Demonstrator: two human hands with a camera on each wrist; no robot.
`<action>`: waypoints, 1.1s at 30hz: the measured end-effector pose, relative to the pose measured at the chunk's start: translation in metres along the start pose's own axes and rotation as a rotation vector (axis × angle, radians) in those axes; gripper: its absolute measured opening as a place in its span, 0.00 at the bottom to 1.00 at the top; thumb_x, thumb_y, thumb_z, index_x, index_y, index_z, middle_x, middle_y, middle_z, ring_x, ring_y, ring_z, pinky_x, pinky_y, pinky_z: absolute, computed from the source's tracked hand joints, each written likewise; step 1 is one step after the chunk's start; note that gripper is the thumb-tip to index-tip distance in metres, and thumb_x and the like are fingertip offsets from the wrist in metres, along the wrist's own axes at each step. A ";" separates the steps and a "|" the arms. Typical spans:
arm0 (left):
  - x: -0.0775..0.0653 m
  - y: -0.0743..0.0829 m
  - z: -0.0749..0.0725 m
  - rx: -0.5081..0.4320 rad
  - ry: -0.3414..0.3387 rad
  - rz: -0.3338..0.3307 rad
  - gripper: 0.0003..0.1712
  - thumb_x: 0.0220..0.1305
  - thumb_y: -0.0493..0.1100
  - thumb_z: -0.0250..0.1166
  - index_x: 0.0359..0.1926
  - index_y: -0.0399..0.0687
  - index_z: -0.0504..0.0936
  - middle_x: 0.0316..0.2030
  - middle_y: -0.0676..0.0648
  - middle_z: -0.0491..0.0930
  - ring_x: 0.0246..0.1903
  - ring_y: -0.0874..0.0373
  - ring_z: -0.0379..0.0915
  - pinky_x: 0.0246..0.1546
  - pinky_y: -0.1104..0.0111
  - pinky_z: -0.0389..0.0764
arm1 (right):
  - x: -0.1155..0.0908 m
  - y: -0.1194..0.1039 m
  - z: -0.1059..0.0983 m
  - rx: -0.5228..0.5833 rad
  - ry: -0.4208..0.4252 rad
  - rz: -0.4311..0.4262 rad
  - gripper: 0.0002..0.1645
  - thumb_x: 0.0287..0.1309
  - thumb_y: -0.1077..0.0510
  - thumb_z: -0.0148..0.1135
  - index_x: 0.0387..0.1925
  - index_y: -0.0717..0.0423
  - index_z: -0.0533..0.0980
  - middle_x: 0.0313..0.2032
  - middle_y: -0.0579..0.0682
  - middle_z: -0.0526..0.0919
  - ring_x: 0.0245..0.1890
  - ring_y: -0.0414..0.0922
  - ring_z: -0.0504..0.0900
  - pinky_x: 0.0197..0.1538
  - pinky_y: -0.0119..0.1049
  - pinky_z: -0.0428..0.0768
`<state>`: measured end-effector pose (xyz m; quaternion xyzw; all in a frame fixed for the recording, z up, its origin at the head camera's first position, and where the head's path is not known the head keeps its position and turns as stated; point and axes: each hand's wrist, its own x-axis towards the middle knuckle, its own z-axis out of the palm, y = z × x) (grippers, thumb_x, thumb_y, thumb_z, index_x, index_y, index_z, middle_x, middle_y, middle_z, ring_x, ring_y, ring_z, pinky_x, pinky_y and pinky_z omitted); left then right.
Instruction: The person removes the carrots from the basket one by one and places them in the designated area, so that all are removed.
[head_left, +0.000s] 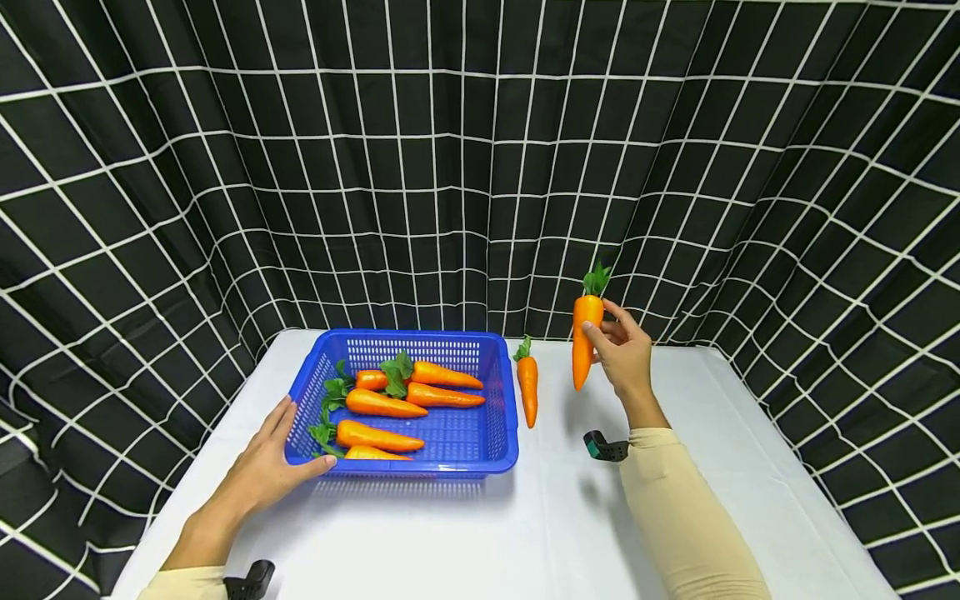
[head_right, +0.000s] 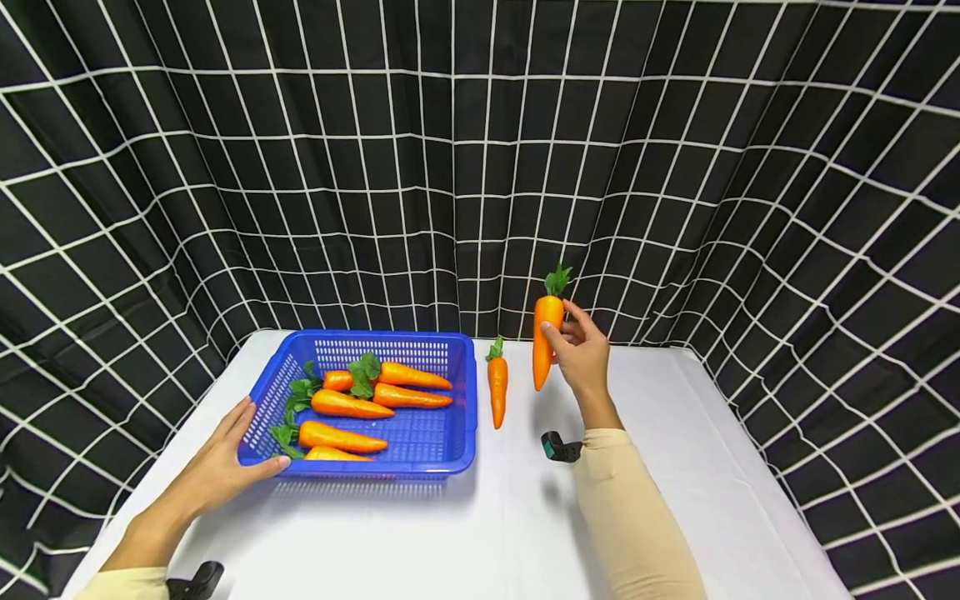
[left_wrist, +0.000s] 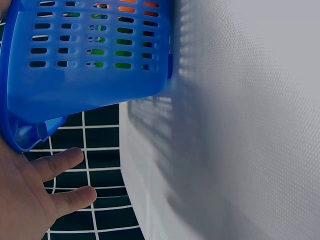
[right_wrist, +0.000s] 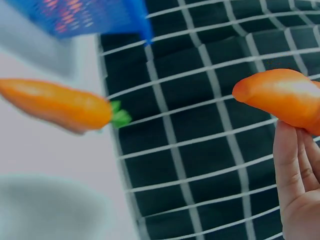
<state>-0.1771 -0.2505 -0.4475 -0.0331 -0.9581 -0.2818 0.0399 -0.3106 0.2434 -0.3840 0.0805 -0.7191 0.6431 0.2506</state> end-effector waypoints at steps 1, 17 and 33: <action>0.000 0.000 0.000 -0.001 0.001 0.000 0.66 0.52 0.67 0.68 0.74 0.32 0.44 0.74 0.37 0.38 0.67 0.28 0.43 0.59 0.34 0.51 | 0.001 0.006 0.000 -0.005 -0.001 0.024 0.31 0.56 0.63 0.69 0.62 0.59 0.73 0.37 0.57 0.82 0.28 0.40 0.81 0.22 0.33 0.82; -0.001 0.000 0.001 0.011 0.011 0.005 0.67 0.51 0.70 0.67 0.74 0.32 0.45 0.74 0.37 0.40 0.67 0.29 0.43 0.59 0.35 0.52 | -0.003 0.087 0.001 -0.207 -0.063 0.278 0.32 0.56 0.53 0.70 0.62 0.53 0.73 0.42 0.62 0.78 0.26 0.42 0.79 0.32 0.55 0.82; -0.001 0.001 0.002 0.004 0.006 -0.008 0.66 0.51 0.68 0.68 0.74 0.32 0.45 0.74 0.36 0.40 0.67 0.28 0.43 0.60 0.34 0.51 | -0.008 0.115 0.003 -0.373 -0.177 0.435 0.34 0.59 0.51 0.67 0.65 0.56 0.69 0.46 0.65 0.76 0.26 0.46 0.81 0.25 0.40 0.83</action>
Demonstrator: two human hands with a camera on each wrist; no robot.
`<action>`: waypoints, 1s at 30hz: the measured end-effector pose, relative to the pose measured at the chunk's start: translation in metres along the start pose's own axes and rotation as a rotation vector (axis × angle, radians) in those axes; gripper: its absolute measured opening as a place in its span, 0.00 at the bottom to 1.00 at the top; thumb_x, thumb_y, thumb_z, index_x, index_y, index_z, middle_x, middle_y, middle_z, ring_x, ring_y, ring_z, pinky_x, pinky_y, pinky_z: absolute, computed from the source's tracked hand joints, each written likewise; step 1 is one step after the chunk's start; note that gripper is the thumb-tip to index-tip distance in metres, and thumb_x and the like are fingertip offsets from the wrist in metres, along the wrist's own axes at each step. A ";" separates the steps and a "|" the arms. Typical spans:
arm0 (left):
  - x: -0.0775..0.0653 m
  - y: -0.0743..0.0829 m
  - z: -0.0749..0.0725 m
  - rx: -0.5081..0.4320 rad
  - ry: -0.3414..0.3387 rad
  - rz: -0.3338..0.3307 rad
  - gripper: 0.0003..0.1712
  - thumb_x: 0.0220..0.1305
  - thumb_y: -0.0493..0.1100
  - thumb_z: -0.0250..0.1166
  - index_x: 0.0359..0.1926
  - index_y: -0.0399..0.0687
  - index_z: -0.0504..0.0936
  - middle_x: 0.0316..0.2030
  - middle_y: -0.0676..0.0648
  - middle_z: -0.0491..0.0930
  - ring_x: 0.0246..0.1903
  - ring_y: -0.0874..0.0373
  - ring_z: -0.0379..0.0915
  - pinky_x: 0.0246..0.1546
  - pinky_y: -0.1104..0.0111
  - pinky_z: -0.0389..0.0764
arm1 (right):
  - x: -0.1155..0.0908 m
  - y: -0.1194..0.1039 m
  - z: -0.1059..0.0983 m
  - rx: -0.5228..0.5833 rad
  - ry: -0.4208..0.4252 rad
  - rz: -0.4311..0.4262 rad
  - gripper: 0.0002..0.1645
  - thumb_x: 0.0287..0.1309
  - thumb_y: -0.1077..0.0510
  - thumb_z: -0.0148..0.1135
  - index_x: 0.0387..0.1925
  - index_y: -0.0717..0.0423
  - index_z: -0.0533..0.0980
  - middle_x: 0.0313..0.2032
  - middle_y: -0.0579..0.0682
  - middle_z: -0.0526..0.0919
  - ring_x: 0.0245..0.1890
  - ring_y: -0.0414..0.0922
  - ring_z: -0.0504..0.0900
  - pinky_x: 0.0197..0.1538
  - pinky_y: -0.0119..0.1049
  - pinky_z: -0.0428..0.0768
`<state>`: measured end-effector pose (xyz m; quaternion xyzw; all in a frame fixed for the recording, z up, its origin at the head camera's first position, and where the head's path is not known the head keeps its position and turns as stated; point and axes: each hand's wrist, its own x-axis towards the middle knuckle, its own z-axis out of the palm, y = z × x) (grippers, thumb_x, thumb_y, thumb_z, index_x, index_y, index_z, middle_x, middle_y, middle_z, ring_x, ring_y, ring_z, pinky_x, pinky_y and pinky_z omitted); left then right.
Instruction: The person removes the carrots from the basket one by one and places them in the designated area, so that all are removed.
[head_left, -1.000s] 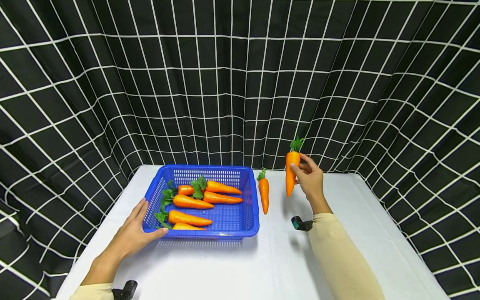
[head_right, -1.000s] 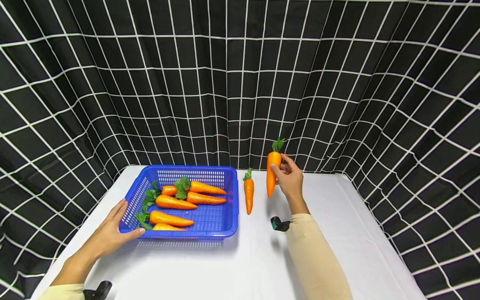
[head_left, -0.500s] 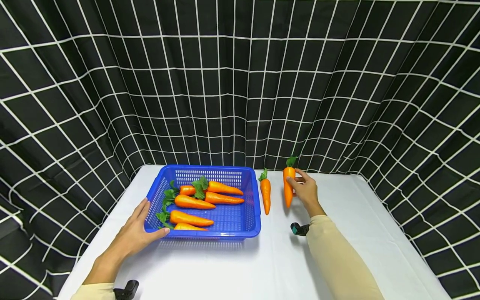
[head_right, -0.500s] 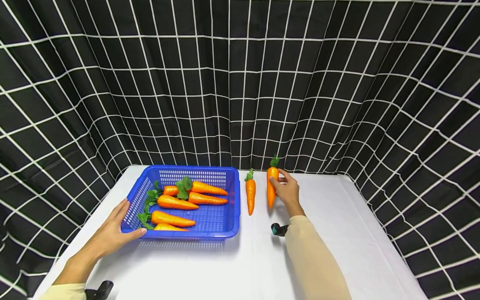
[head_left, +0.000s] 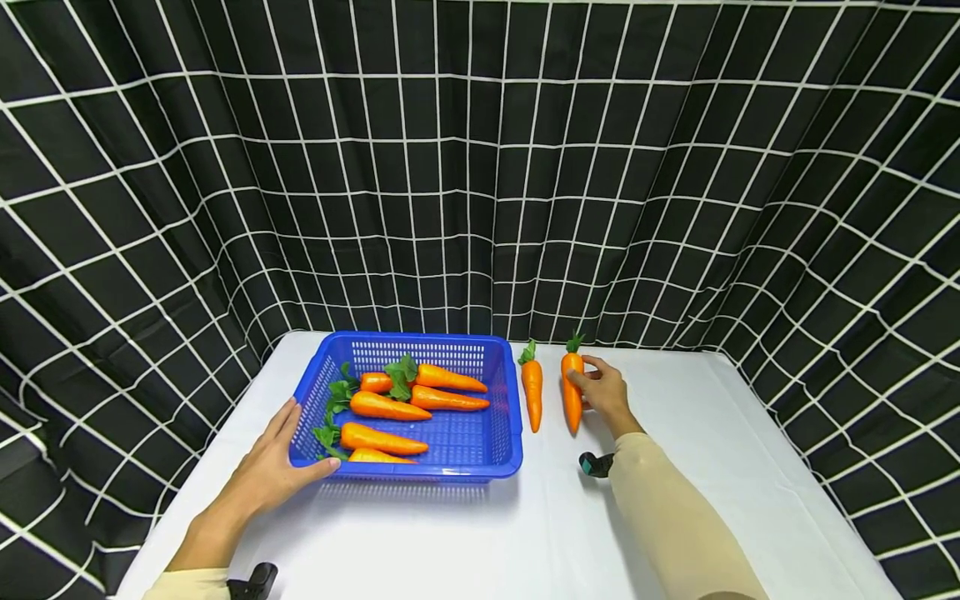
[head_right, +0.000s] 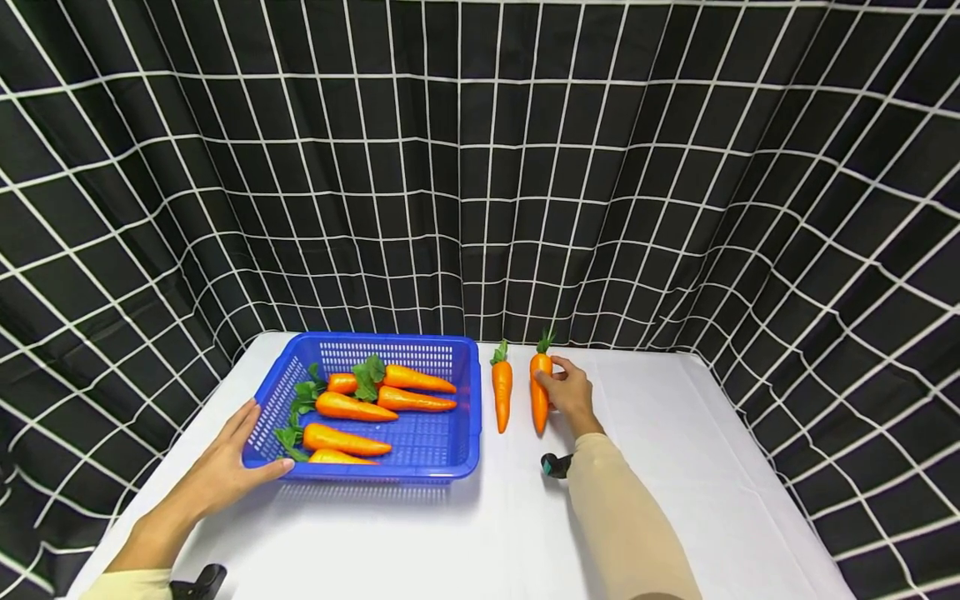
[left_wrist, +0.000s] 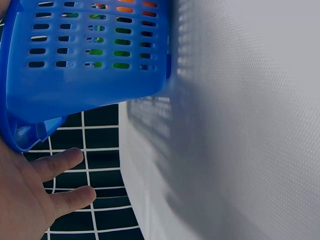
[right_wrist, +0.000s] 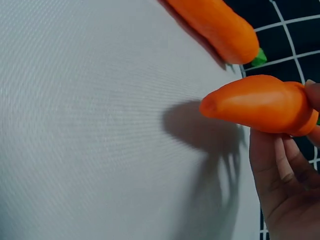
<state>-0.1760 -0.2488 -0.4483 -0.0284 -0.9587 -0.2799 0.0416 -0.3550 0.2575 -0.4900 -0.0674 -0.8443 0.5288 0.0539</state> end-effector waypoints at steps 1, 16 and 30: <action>0.000 0.000 0.000 0.001 0.000 0.000 0.66 0.51 0.69 0.67 0.74 0.32 0.45 0.74 0.36 0.40 0.67 0.28 0.43 0.60 0.34 0.51 | 0.001 0.001 0.001 -0.011 -0.004 0.006 0.34 0.59 0.50 0.67 0.65 0.55 0.69 0.46 0.65 0.76 0.25 0.46 0.81 0.25 0.39 0.83; -0.001 0.000 -0.001 0.001 0.010 0.003 0.66 0.51 0.68 0.68 0.74 0.32 0.45 0.74 0.37 0.40 0.67 0.29 0.43 0.60 0.34 0.52 | 0.005 0.010 0.010 -0.154 -0.019 0.060 0.33 0.57 0.51 0.67 0.61 0.59 0.71 0.44 0.64 0.79 0.25 0.47 0.82 0.24 0.36 0.82; -0.002 0.001 0.000 0.006 0.009 -0.003 0.66 0.52 0.68 0.68 0.74 0.32 0.45 0.74 0.37 0.40 0.67 0.28 0.44 0.59 0.34 0.52 | 0.002 0.007 0.013 -0.193 -0.015 0.099 0.33 0.58 0.50 0.65 0.61 0.60 0.70 0.48 0.66 0.77 0.28 0.50 0.80 0.23 0.37 0.82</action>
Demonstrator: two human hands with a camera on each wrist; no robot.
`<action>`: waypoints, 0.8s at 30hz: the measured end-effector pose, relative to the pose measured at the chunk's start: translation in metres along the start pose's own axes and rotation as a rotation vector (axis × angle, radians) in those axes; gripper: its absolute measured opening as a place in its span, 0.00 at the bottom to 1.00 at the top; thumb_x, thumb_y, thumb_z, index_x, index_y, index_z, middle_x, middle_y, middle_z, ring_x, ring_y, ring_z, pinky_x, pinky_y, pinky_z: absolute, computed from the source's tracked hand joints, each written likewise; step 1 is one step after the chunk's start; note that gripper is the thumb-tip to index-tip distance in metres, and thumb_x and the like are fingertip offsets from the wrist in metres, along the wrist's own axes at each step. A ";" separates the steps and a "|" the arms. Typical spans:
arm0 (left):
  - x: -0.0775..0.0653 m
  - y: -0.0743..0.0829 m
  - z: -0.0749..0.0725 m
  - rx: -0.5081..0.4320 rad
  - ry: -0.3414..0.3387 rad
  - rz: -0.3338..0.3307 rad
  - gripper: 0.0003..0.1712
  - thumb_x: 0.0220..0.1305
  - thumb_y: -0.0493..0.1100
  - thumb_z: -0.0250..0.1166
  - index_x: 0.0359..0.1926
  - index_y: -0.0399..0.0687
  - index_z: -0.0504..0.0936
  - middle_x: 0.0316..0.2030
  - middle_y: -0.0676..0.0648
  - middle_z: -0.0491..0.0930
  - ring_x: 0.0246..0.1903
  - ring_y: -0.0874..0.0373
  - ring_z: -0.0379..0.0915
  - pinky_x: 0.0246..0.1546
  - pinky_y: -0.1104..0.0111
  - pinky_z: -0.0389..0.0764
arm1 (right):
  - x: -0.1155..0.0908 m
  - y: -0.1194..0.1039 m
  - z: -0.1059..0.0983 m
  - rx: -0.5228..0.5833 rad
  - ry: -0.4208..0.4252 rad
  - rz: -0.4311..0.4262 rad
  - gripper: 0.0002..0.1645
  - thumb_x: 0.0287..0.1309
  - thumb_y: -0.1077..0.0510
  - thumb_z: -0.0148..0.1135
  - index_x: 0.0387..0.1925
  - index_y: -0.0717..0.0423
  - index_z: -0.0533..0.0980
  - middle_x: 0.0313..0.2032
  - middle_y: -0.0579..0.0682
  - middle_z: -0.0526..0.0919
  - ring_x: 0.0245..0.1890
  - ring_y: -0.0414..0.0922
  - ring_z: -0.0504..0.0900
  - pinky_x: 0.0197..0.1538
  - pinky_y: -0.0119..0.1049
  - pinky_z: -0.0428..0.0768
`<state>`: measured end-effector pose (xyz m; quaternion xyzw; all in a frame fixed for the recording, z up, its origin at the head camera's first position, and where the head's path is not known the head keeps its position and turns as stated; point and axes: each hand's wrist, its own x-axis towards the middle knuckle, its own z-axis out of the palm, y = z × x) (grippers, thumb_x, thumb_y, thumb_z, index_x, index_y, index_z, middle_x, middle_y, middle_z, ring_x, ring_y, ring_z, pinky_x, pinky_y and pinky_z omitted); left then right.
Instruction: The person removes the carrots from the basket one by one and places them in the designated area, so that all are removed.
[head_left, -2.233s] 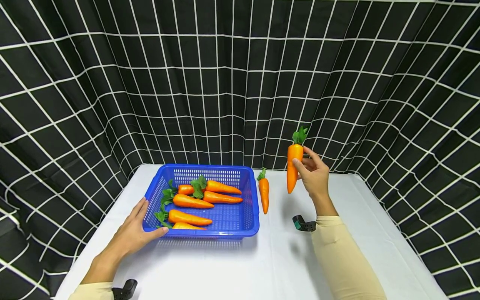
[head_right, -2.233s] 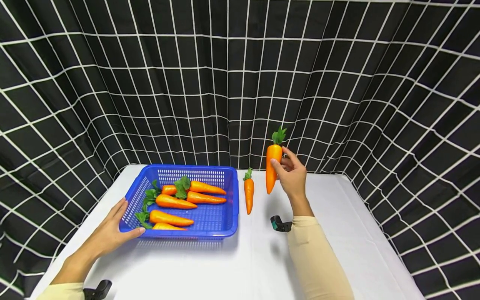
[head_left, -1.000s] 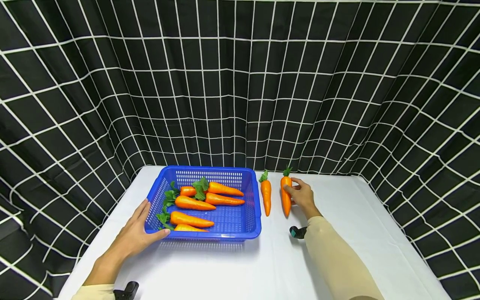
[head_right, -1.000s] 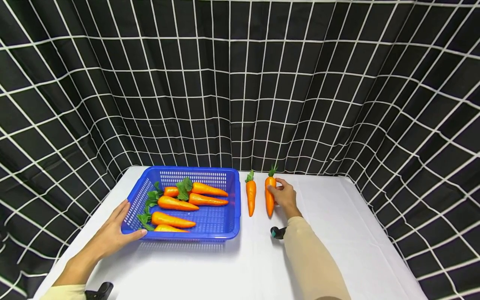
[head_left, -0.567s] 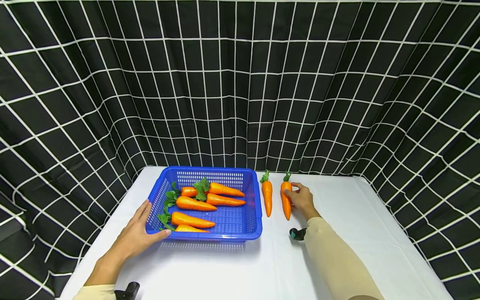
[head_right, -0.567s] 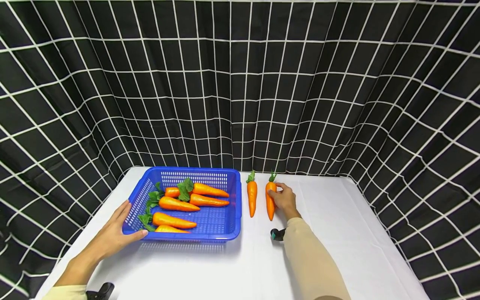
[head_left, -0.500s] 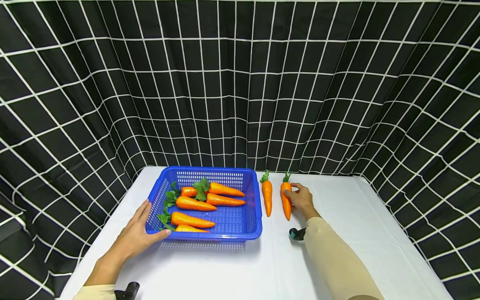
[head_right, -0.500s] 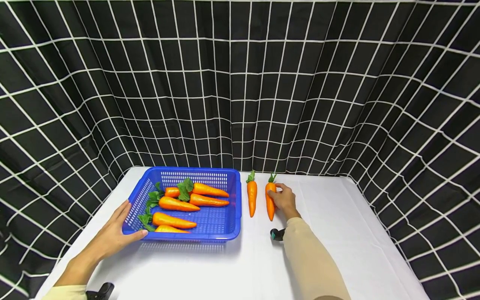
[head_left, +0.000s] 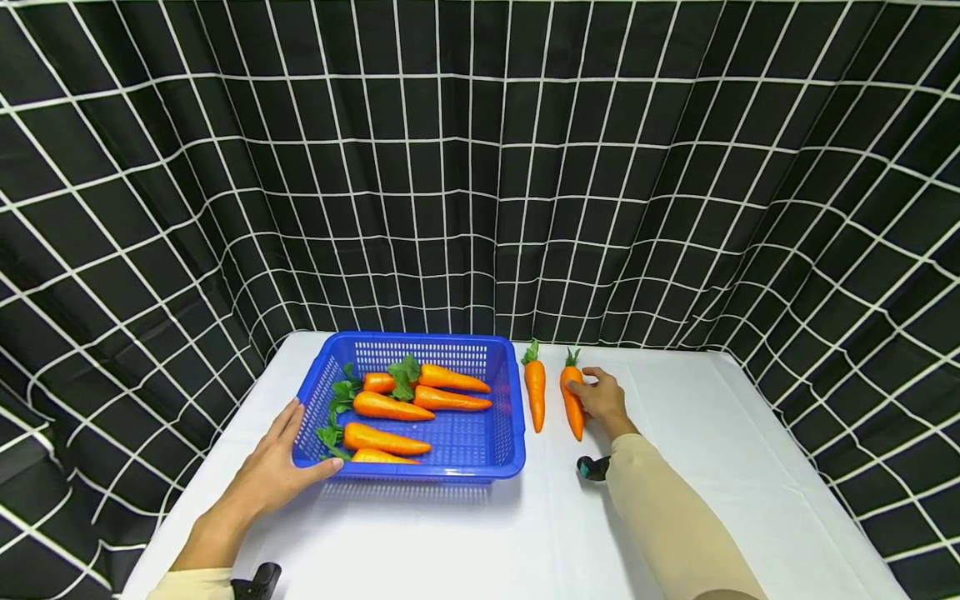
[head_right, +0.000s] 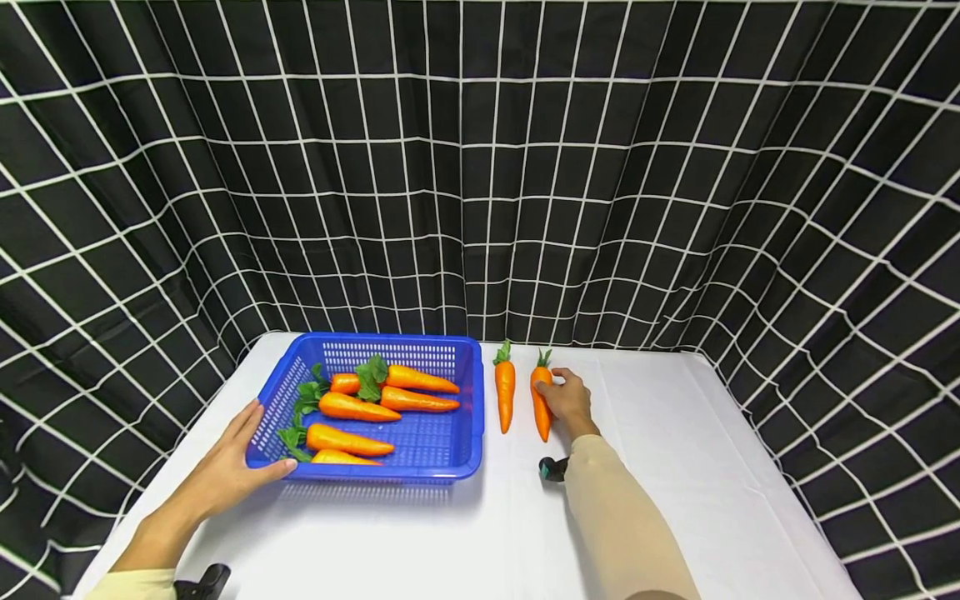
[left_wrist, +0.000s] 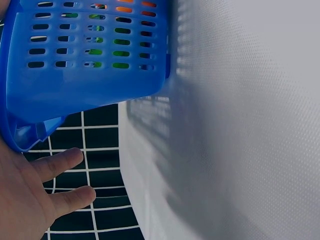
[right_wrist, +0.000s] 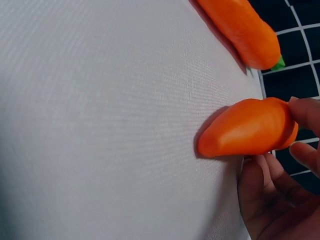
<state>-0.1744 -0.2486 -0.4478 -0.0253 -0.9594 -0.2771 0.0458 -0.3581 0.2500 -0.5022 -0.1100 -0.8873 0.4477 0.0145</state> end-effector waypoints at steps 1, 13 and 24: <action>0.000 0.000 0.000 0.000 -0.002 -0.001 0.66 0.52 0.68 0.67 0.74 0.32 0.45 0.74 0.37 0.40 0.67 0.29 0.44 0.59 0.34 0.52 | 0.000 0.000 0.000 -0.001 0.001 -0.001 0.33 0.57 0.49 0.65 0.61 0.59 0.70 0.48 0.66 0.77 0.28 0.50 0.81 0.23 0.37 0.82; 0.000 0.000 0.000 -0.006 -0.007 -0.007 0.65 0.52 0.68 0.68 0.74 0.33 0.45 0.74 0.36 0.40 0.67 0.28 0.43 0.59 0.34 0.52 | -0.001 0.002 0.001 -0.033 -0.018 -0.011 0.35 0.57 0.49 0.65 0.63 0.59 0.68 0.48 0.65 0.78 0.30 0.51 0.80 0.24 0.36 0.82; 0.001 0.000 0.001 -0.014 -0.013 -0.008 0.66 0.52 0.69 0.67 0.74 0.33 0.44 0.74 0.37 0.39 0.67 0.28 0.42 0.59 0.33 0.50 | -0.003 -0.003 -0.014 0.074 0.047 -0.021 0.35 0.57 0.49 0.64 0.63 0.60 0.69 0.34 0.58 0.82 0.23 0.48 0.81 0.23 0.34 0.80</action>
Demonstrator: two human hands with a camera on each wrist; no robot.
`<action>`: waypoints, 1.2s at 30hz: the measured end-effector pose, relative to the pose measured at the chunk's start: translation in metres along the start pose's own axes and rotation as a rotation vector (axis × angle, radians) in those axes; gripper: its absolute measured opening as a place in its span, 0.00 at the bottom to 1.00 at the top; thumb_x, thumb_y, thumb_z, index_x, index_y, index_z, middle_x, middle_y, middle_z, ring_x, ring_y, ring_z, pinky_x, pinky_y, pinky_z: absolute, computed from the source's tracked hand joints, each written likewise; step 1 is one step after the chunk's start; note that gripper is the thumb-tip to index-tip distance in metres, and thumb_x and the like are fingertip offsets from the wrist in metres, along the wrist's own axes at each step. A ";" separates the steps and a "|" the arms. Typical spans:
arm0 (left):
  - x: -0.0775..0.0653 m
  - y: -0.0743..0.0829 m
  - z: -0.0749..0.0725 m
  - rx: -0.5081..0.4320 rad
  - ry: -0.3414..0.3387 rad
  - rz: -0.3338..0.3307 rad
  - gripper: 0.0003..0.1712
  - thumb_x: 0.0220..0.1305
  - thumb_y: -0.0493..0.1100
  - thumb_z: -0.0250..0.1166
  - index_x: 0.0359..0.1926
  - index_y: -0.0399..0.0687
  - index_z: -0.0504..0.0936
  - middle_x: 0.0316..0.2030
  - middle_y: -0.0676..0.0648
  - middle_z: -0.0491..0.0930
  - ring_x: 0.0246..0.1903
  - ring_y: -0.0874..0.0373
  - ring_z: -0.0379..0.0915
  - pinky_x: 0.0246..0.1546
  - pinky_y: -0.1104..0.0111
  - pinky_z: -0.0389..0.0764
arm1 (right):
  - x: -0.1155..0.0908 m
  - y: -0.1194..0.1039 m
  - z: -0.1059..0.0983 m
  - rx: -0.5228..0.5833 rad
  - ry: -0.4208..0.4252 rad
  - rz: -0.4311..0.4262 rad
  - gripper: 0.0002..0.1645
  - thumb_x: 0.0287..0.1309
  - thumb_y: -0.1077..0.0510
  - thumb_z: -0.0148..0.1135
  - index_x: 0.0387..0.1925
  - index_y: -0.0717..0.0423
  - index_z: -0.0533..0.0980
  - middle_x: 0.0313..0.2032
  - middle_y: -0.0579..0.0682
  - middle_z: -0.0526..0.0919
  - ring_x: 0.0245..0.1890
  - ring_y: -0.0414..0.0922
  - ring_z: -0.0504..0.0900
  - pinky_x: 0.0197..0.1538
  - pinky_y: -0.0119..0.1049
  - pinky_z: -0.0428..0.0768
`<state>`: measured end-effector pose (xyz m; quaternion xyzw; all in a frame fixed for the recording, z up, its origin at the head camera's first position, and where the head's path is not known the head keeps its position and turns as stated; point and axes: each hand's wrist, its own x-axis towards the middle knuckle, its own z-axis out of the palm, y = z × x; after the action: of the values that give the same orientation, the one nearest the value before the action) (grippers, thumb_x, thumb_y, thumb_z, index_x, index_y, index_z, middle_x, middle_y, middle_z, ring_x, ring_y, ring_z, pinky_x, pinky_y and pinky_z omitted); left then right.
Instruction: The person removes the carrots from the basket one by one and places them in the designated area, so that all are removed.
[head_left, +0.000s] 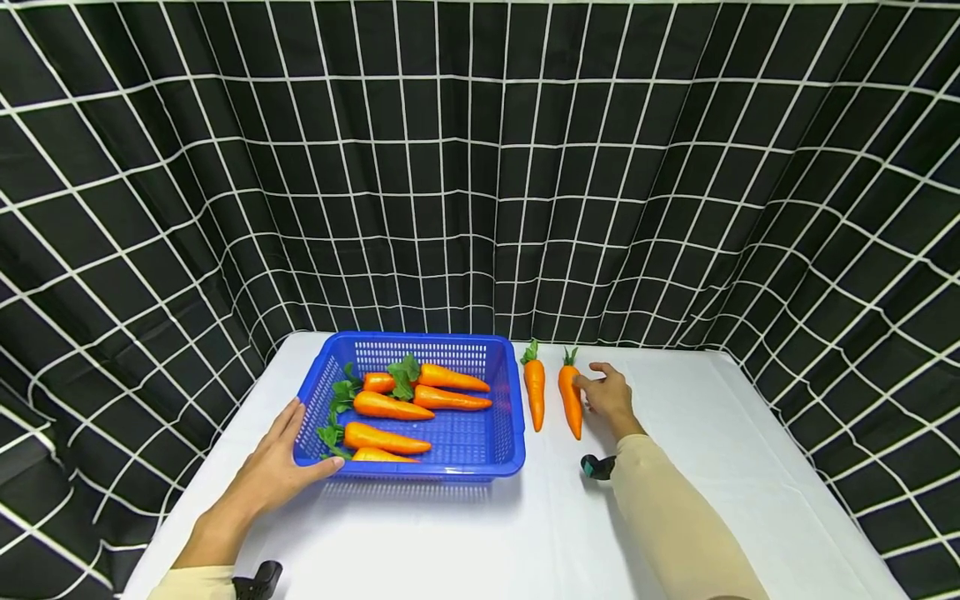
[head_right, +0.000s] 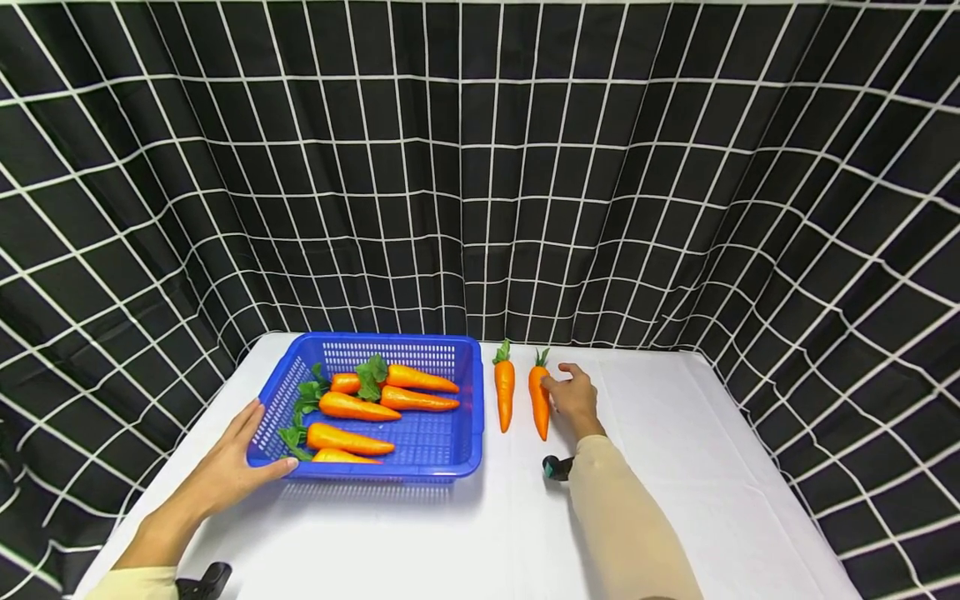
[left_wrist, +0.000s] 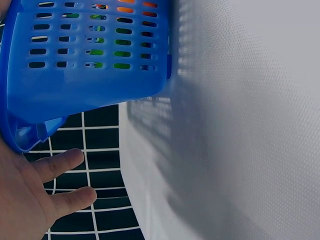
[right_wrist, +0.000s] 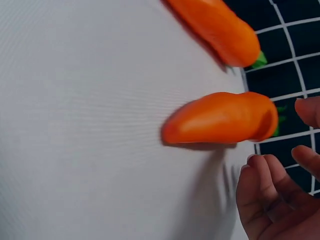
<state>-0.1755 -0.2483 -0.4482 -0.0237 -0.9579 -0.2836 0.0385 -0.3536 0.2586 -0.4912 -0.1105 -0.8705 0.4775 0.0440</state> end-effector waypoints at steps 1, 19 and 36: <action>0.000 0.000 0.000 0.000 0.001 0.000 0.66 0.52 0.69 0.67 0.74 0.33 0.44 0.74 0.37 0.39 0.68 0.29 0.42 0.59 0.34 0.50 | 0.000 -0.001 -0.001 0.010 0.006 -0.003 0.35 0.57 0.49 0.64 0.63 0.60 0.69 0.35 0.59 0.82 0.24 0.49 0.82 0.23 0.34 0.81; 0.001 -0.002 -0.001 -0.010 0.011 0.010 0.66 0.51 0.68 0.68 0.74 0.32 0.45 0.74 0.36 0.40 0.68 0.29 0.42 0.61 0.35 0.50 | -0.031 -0.083 -0.025 0.257 0.167 -0.280 0.29 0.60 0.50 0.65 0.61 0.55 0.72 0.46 0.59 0.73 0.36 0.48 0.75 0.29 0.29 0.81; 0.001 -0.003 -0.001 -0.014 0.008 0.012 0.67 0.51 0.70 0.67 0.74 0.32 0.45 0.74 0.36 0.40 0.68 0.29 0.42 0.60 0.35 0.51 | -0.078 -0.153 -0.050 0.467 0.142 -0.608 0.26 0.60 0.61 0.65 0.60 0.60 0.72 0.45 0.63 0.73 0.37 0.44 0.78 0.30 0.32 0.82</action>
<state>-0.1764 -0.2518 -0.4490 -0.0287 -0.9556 -0.2900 0.0438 -0.2915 0.2024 -0.3333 0.1328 -0.7262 0.6191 0.2679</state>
